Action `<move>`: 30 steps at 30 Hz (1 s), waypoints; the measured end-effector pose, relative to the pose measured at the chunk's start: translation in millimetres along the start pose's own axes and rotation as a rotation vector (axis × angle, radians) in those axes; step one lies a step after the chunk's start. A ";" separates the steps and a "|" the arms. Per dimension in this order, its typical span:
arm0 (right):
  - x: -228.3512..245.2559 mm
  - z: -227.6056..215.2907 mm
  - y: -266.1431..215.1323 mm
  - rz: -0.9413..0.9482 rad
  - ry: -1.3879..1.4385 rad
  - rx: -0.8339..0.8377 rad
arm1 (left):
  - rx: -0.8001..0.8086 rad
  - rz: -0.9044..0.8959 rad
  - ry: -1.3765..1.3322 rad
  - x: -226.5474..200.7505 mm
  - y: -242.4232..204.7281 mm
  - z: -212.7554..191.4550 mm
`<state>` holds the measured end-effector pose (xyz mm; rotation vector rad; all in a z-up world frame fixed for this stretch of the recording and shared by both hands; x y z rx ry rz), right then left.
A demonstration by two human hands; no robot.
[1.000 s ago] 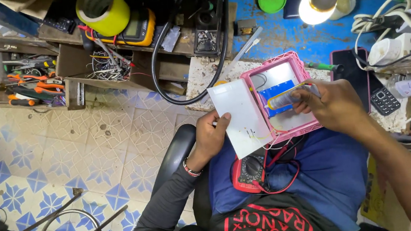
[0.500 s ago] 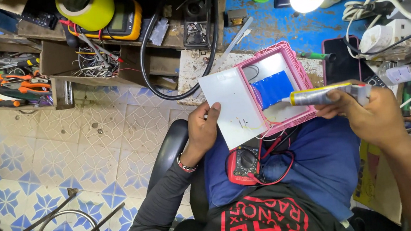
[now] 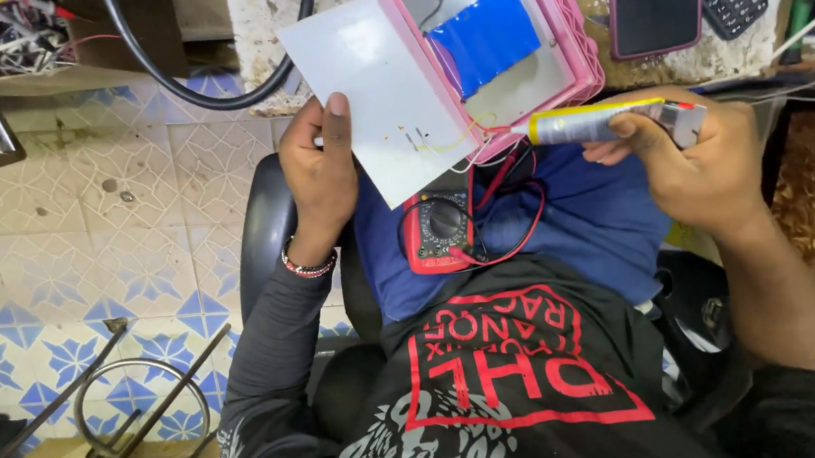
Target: The person works on a small solar panel assembly, applying adhesive from a tube to the back of the panel and securing it within a pink plastic frame. They handle the panel and a tube of adhesive while seated, occasionally adjusting the position of the components on their lap.
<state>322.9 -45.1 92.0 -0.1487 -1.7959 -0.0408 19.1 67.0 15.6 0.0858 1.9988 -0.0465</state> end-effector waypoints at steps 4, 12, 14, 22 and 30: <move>3.0 9.1 5.8 0.026 -0.040 0.037 | -0.004 0.004 -0.002 -1.1 0.2 -0.1; 4.9 21.0 15.4 0.012 -0.051 0.074 | -0.001 0.011 -0.014 -1.6 0.4 -0.2; 0.8 21.2 17.1 0.029 -0.045 0.072 | 0.004 0.012 -0.008 -2.6 0.1 -0.9; 2.5 22.6 22.2 0.003 -0.097 0.104 | 0.009 0.018 -0.037 -2.9 -0.3 0.4; 0.7 17.9 24.2 0.006 -0.171 0.079 | -0.021 0.011 0.055 6.0 1.8 2.7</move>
Point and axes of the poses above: each hand's wrist, its own y-axis towards the middle knuckle, its own z-axis out of the palm, x = y × z, the point moved 6 cm from there along y, towards the middle knuckle, and after that the axes turned 15 degrees about y, right-handed, at the moved point
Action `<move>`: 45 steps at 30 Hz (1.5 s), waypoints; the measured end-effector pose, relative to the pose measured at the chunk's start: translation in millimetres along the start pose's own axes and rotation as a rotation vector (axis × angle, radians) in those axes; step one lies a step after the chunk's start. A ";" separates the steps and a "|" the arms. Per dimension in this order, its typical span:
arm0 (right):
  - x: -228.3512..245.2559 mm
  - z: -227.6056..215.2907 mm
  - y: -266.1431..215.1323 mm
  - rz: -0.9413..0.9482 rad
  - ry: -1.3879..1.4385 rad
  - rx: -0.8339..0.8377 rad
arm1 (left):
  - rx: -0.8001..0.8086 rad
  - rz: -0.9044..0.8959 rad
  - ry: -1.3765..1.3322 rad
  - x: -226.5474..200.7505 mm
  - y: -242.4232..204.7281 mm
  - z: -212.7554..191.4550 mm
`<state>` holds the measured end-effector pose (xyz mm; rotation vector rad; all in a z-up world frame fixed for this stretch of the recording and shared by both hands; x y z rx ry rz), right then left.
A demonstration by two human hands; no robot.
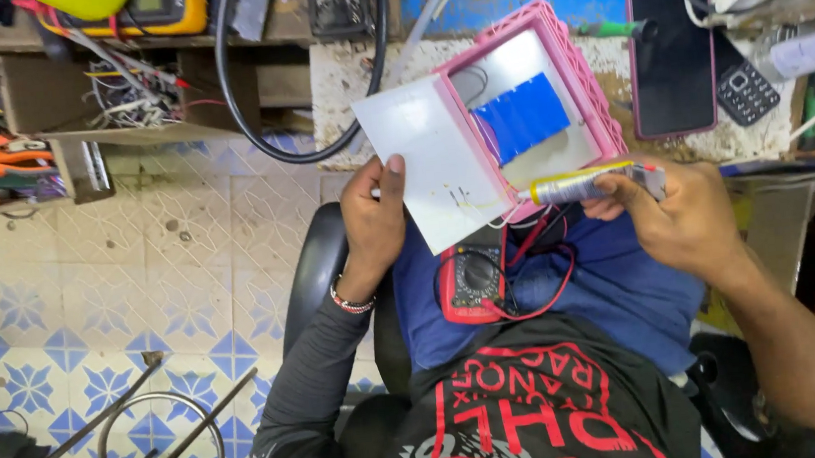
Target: The person works on a small solar panel assembly, applying adhesive from a tube to the back of the panel and securing it within a pink plastic frame. They handle the panel and a tube of adhesive while seated, occasionally adjusting the position of the components on their lap.
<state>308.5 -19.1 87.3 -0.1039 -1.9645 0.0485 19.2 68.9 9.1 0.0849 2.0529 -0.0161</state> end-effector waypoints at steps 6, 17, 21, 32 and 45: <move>-13.0 -3.8 1.3 -0.016 -0.090 0.016 | 0.026 0.000 -0.087 -0.9 0.2 1.6; -7.1 -5.6 15.3 -0.033 -0.162 0.149 | 0.023 -0.024 -0.066 4.6 1.3 1.1; -0.6 -5.7 19.7 0.008 -0.168 0.234 | 0.015 -0.046 0.040 10.2 -0.1 0.4; 14.2 -5.1 22.4 -0.071 -0.138 0.282 | 0.033 0.001 -0.055 -8.9 -1.2 -4.0; 14.9 -3.9 25.5 -0.122 -0.186 0.274 | 0.036 -0.020 -0.083 -10.0 -2.1 -4.3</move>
Point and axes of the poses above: each hand's wrist, its own y-axis towards the middle knuckle, its own z-axis out of the palm, x = y × z, the point moved 6 cm from there along y, towards the middle knuckle, and after that the axes turned 15 degrees about y, right-handed, at the moved point
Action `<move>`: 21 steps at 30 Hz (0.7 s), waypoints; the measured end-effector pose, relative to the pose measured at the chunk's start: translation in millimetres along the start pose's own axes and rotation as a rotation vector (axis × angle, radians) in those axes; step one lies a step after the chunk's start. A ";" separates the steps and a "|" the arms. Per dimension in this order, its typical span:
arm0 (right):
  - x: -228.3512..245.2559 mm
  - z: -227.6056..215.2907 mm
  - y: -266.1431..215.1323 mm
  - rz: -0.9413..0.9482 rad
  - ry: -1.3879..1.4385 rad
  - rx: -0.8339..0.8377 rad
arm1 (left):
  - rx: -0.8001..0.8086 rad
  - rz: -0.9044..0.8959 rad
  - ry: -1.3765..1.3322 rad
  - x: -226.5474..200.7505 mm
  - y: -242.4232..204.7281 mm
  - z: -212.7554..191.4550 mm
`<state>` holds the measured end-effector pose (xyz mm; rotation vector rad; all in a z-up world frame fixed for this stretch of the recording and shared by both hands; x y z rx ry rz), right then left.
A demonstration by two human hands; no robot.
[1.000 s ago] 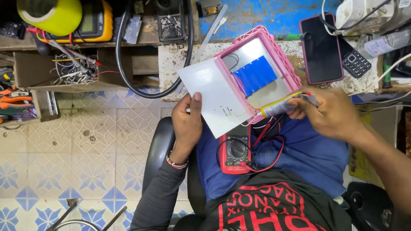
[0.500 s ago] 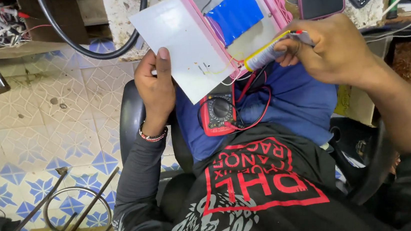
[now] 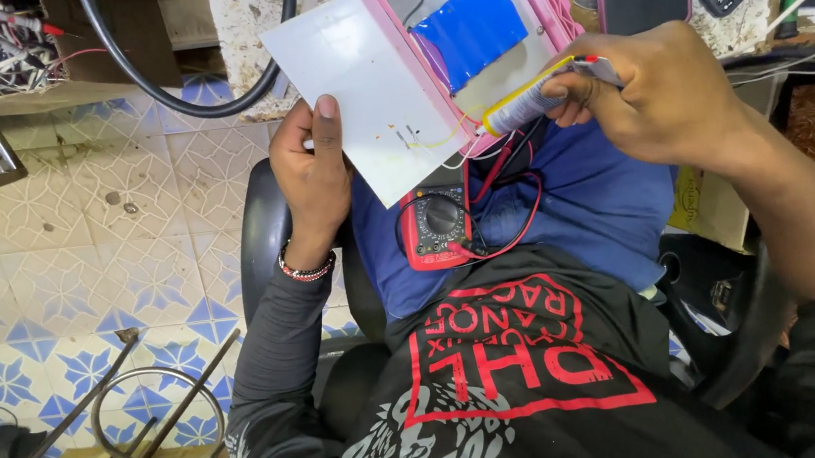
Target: The person works on a small solar panel assembly, applying adhesive from a tube to the back of the panel and securing it within a pink plastic frame. They handle the panel and a tube of adhesive while seated, occasionally adjusting the position of the components on their lap.
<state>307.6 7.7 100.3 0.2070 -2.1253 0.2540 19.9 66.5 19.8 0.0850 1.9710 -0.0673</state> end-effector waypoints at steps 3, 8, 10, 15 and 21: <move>2.5 -0.2 -0.5 -0.029 0.007 0.004 | -0.007 0.015 -0.003 1.3 0.2 1.1; 7.2 -1.7 1.6 -0.031 0.053 -0.053 | -0.002 0.014 -0.010 -0.4 0.3 0.6; 10.2 -4.1 0.0 -0.014 0.081 -0.071 | 0.000 0.017 -0.025 -3.3 0.5 0.8; 8.3 -12.4 -12.2 0.044 0.084 -0.056 | 0.031 -0.046 -0.090 -2.9 -1.1 3.0; 2.9 -10.8 -14.2 0.039 0.053 -0.033 | 0.020 -0.028 -0.081 -7.0 -1.3 1.6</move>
Point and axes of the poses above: each hand's wrist, its own y-axis towards the middle knuckle, its own z-axis out of the palm, x = y × z, the point moved 6 cm from there along y, towards the middle knuckle, and after that the axes turned 15 degrees about y, right-handed, at the moved point
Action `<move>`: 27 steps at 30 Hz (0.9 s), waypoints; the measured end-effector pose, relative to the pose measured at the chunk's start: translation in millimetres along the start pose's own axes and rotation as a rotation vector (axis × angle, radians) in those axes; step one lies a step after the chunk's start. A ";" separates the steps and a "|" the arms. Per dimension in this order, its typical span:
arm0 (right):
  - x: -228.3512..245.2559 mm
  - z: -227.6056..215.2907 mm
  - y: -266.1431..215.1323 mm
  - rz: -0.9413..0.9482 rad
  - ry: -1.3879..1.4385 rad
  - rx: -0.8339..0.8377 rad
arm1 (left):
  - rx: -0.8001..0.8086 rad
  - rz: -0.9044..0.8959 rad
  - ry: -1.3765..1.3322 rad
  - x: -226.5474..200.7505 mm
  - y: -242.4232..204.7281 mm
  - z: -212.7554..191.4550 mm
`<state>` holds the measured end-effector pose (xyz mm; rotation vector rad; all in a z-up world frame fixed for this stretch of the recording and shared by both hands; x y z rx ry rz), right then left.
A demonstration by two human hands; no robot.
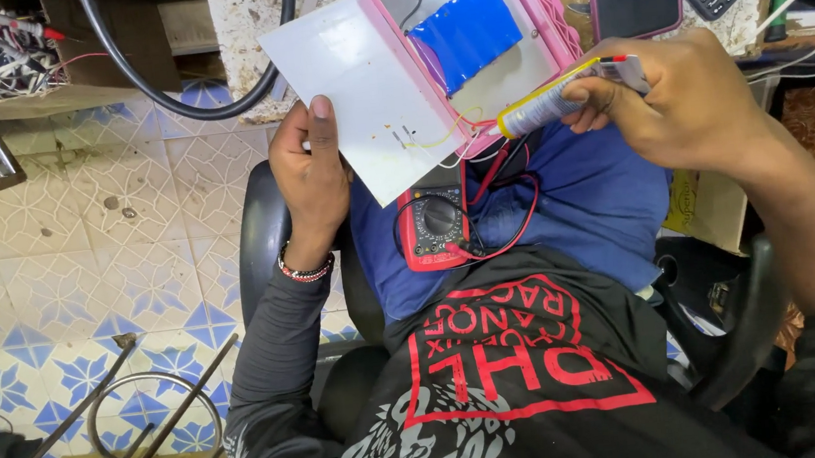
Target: The person works on a small solar panel assembly, applying adhesive from a tube to the back of the panel and securing it within a pink plastic frame. They handle the panel and a tube of adhesive while seated, occasionally adjusting the position of the components on their lap.
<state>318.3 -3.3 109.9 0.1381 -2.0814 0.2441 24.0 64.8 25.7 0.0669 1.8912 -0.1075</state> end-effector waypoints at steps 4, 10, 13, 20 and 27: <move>0.5 3.3 4.8 0.022 0.027 0.002 | 0.016 -0.009 -0.025 -0.8 0.2 1.4; -3.2 4.8 8.6 0.003 -0.025 0.048 | 0.024 -0.009 -0.033 -0.9 0.5 1.7; -5.7 4.7 12.1 0.062 -0.062 0.065 | 0.019 -0.022 -0.034 1.0 0.4 1.5; -6.6 3.8 23.1 0.097 -0.140 0.128 | 0.022 -0.018 -0.019 -1.1 0.3 1.1; -24.7 -1.7 28.9 0.004 -0.478 0.177 | 0.033 0.002 -0.040 -3.3 0.4 1.5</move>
Point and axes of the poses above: each hand's wrist, its own y-axis towards the middle knuckle, its own z-axis out of the palm, x = y × z, the point moved 6 cm from there along y, towards the middle knuckle, and after that the axes turned 15 degrees about y, right-handed, at the moved point
